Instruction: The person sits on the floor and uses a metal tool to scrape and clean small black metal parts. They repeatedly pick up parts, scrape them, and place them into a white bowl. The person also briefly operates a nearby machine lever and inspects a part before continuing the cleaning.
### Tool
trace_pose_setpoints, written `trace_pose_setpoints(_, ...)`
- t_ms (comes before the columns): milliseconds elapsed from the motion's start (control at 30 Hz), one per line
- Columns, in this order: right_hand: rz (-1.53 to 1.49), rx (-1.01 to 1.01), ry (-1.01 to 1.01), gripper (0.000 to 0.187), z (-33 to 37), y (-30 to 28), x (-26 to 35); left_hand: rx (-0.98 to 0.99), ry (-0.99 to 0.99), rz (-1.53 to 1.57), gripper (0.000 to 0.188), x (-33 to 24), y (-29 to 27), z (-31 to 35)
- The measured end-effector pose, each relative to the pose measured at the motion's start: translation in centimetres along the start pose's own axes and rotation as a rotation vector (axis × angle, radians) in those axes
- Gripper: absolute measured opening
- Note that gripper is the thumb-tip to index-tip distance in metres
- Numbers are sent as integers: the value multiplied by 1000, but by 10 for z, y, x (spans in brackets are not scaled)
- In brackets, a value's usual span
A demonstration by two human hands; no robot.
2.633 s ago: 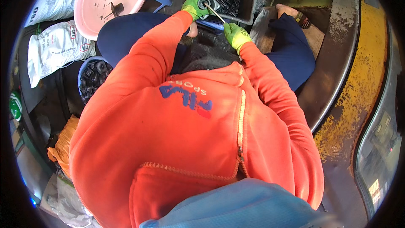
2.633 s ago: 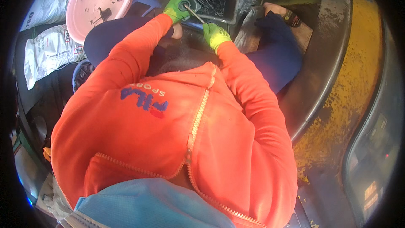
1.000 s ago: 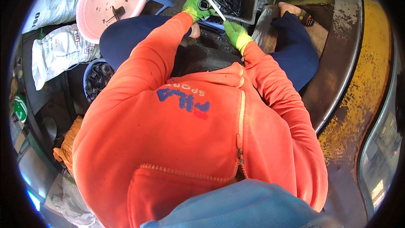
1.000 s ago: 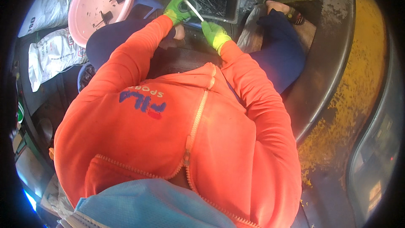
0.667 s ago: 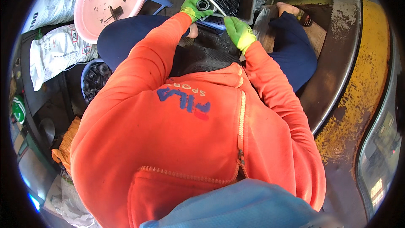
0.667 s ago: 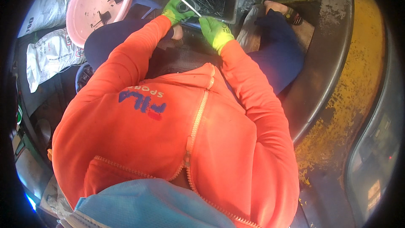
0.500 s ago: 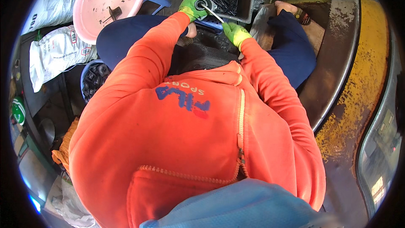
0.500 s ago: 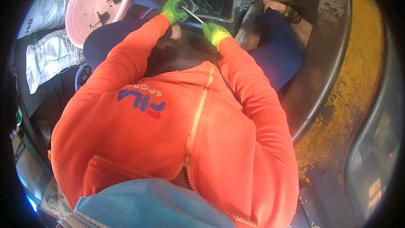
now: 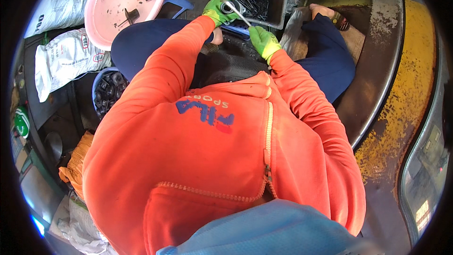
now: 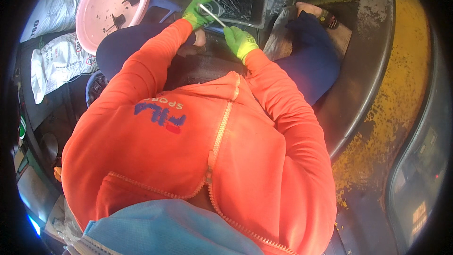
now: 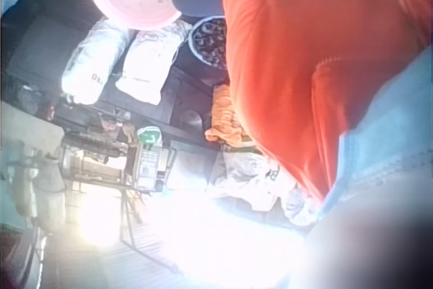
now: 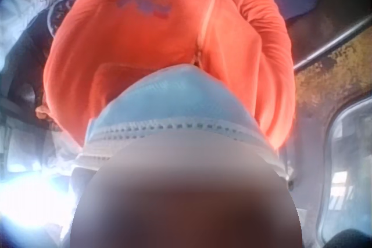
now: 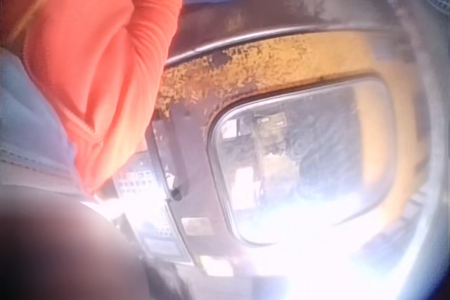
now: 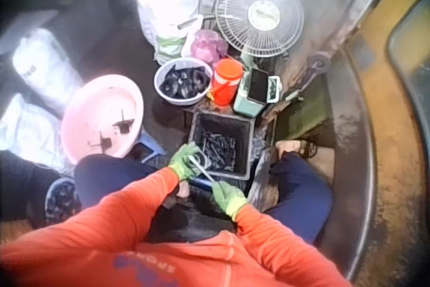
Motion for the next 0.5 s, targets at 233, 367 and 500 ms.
trace_pose_setpoints(233, -94, -197, -75, 52, 9, -43, 25, 191, -10, 153, 65, -14, -18, -16)
trace_pose_setpoints(367, -590, -446, -189, 28, 52, -91, 26, -195, -286, 546, 55, -20, -76, -64)
trace_pose_setpoints(500, -817, -423, -108, 31, 75, -103, 12, -336, -333, 489, 84, -21, -146, -139)
Point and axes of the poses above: each hand's wrist, its own z-axis away from the middle knuckle, its own y-axis out of the palm, x = y × z, the point moved 7 cm from there along -z, towards the middle knuckle, and after that the axes turned 5 degrees about -y, right-handed, at the moved point
